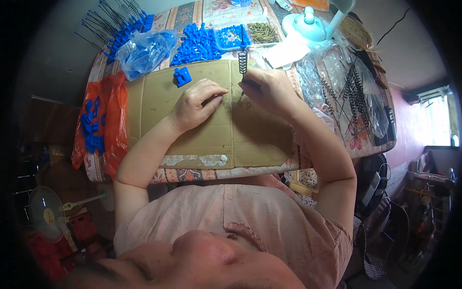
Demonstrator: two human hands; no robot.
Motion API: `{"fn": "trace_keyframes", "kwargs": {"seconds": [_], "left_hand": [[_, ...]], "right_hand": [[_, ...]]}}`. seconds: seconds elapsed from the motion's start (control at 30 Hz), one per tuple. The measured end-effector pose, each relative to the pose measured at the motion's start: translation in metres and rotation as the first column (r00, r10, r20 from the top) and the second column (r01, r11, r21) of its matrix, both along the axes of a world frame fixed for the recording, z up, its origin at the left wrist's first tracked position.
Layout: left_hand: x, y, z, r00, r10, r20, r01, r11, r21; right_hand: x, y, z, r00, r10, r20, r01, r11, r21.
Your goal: The person assembles small blue plastic parts with metal springs and screws using a screwdriver.
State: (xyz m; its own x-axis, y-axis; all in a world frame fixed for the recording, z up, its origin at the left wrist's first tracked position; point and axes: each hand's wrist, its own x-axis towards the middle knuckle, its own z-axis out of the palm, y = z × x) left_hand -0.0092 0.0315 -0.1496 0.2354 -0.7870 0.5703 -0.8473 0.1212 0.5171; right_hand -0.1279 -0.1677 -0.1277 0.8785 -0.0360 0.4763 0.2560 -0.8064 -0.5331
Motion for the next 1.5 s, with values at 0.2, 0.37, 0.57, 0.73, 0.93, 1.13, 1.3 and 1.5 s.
{"fn": "trace_keyframes", "kwargs": {"seconds": [0.2, 0.37, 0.57, 0.73, 0.93, 1.13, 1.3, 1.5], "left_hand": [[-0.001, -0.002, 0.000, 0.996, -0.038, -0.079, 0.038, 0.999, 0.003], [-0.001, -0.001, -0.001, 0.994, -0.014, -0.108, 0.020, 0.999, 0.051], [-0.002, -0.003, 0.003, 0.991, -0.037, -0.128, 0.046, 0.997, 0.067], [-0.001, -0.004, 0.003, 0.991, -0.037, -0.127, 0.048, 0.996, 0.081], [0.000, -0.004, 0.002, 0.990, -0.037, -0.138, 0.047, 0.996, 0.073], [-0.001, -0.003, 0.002, 0.990, -0.036, -0.137, 0.047, 0.996, 0.076], [-0.001, -0.004, 0.003, 0.990, -0.039, -0.137, 0.050, 0.996, 0.077], [-0.001, -0.004, 0.002, 0.988, -0.030, -0.151, 0.044, 0.995, 0.089]], "right_hand": [[-0.003, 0.003, 0.005, 1.000, -0.016, -0.012, 0.016, 1.000, 0.004], [0.000, 0.000, -0.009, 0.999, 0.012, 0.048, -0.011, 1.000, -0.022], [-0.002, -0.004, -0.009, 1.000, -0.004, 0.022, 0.005, 0.999, -0.045], [-0.002, -0.004, -0.010, 0.998, 0.012, 0.068, -0.007, 0.997, -0.076], [-0.002, 0.000, -0.010, 0.998, 0.048, 0.038, -0.049, 0.999, 0.012], [-0.002, 0.001, -0.008, 0.998, 0.043, 0.047, -0.043, 0.999, 0.009], [-0.003, 0.000, -0.008, 0.999, 0.036, 0.013, -0.036, 0.999, 0.023], [-0.003, 0.000, -0.008, 0.999, 0.042, 0.022, -0.042, 0.999, -0.015]]}}
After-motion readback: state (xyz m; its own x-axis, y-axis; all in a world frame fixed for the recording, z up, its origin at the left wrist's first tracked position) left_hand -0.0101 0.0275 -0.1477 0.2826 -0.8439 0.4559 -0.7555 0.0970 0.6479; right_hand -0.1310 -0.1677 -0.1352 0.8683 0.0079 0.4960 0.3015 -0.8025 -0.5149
